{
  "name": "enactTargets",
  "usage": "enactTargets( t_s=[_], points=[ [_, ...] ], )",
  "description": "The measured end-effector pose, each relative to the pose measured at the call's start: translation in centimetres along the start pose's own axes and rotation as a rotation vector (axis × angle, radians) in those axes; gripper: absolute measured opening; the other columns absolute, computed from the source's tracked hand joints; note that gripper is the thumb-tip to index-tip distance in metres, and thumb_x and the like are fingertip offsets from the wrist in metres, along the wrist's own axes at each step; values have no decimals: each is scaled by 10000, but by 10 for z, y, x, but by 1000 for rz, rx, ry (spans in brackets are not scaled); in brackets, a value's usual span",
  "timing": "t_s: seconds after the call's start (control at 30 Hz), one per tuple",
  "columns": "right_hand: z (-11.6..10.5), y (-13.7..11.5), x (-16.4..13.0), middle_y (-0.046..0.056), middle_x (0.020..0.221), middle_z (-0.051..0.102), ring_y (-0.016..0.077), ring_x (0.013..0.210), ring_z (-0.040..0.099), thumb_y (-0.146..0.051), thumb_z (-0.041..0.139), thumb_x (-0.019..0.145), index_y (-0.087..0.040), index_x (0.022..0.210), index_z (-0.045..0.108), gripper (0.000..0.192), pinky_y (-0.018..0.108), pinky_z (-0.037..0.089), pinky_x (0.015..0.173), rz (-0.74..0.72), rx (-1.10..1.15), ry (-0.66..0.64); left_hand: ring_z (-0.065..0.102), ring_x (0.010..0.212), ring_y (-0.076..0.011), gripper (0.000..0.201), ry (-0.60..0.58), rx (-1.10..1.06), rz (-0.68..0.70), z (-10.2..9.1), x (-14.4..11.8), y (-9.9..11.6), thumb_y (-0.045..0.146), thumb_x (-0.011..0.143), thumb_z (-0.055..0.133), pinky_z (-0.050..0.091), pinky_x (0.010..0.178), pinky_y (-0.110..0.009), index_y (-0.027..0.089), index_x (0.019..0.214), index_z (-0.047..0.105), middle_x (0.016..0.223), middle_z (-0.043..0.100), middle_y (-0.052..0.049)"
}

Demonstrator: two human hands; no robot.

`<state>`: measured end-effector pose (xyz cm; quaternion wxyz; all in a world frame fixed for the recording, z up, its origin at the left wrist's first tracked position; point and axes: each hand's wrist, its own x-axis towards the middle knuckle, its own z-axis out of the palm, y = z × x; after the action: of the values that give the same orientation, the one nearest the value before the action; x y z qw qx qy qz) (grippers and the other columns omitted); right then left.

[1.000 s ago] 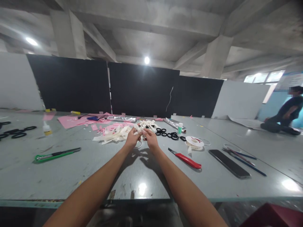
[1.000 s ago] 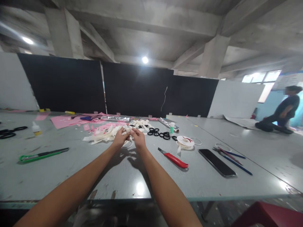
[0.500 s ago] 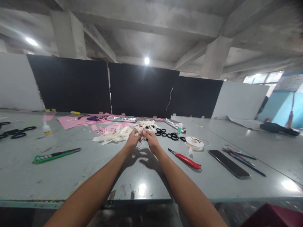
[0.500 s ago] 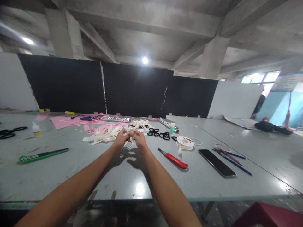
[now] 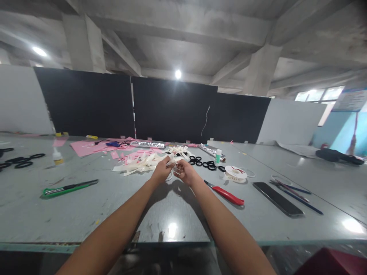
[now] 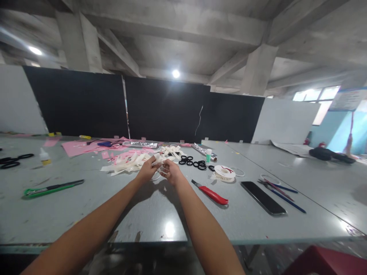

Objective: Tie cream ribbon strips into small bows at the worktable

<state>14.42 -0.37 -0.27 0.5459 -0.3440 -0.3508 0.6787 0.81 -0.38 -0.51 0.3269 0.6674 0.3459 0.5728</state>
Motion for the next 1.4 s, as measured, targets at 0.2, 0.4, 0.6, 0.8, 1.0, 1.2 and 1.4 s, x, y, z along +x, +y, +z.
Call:
enactTargets(
  t_s=[0.2, 0.4, 0.6, 0.8, 1.0, 1.2, 1.4],
  points=[
    [-11, -11, -4, -21, 649, 589, 114, 585, 559, -387, 657, 735, -175, 760, 565, 232, 250, 432, 573, 97, -174, -74, 611, 961, -214, 411, -62, 83, 149, -5, 3, -5, 261, 745, 620, 435, 903, -312, 232, 1155, 617, 1083, 667, -46],
    [-14, -13, -3, -15, 705, 631, 106, 616, 576, -279, 682, 711, -170, 810, 588, 174, 248, 434, 603, 61, -164, -89, 562, 1098, -246, 499, -96, 100, 118, -9, 7, -14, 314, 773, 601, 417, 960, -349, 188, 1254, 556, 1179, 633, -77],
    [-15, -13, -3, -27, 596, 587, 93, 545, 537, -228, 667, 692, -161, 749, 556, 141, 250, 439, 586, 141, -131, -163, 587, 1032, -235, 574, -159, 156, 161, -8, 4, -10, 328, 796, 577, 444, 921, -344, 162, 1336, 478, 1215, 612, -92],
    [-15, -14, 3, -68, 529, 486, 59, 468, 455, -170, 670, 640, -176, 695, 509, 170, 210, 418, 534, -13, -51, -64, 606, 865, -180, 534, -138, 96, 137, -5, 3, -2, 308, 759, 618, 483, 768, -268, 163, 1268, 544, 1083, 650, -79],
    [-11, -17, 7, -79, 542, 460, 56, 449, 399, -298, 644, 631, -186, 687, 539, 163, 204, 355, 475, -456, -243, 131, 435, 443, -67, 615, 40, -186, -94, 0, 5, -3, 334, 689, 677, 365, 473, -189, 140, 1250, 514, 598, 534, 46],
    [-2, -8, 4, -48, 554, 516, 76, 475, 414, -307, 573, 675, -164, 868, 687, 266, 218, 349, 493, -616, -525, 47, 458, 501, -64, 696, 59, -493, -226, 1, 6, -10, 360, 615, 762, 406, 522, -200, 198, 1238, 498, 668, 545, 41],
    [0, -2, 3, -65, 534, 468, 72, 475, 384, -350, 619, 673, -171, 909, 672, 301, 210, 358, 482, -573, -535, -37, 449, 502, -64, 698, 59, -541, -255, 1, 7, -11, 352, 594, 779, 395, 509, -195, 191, 1216, 508, 664, 538, 37]
  ],
)
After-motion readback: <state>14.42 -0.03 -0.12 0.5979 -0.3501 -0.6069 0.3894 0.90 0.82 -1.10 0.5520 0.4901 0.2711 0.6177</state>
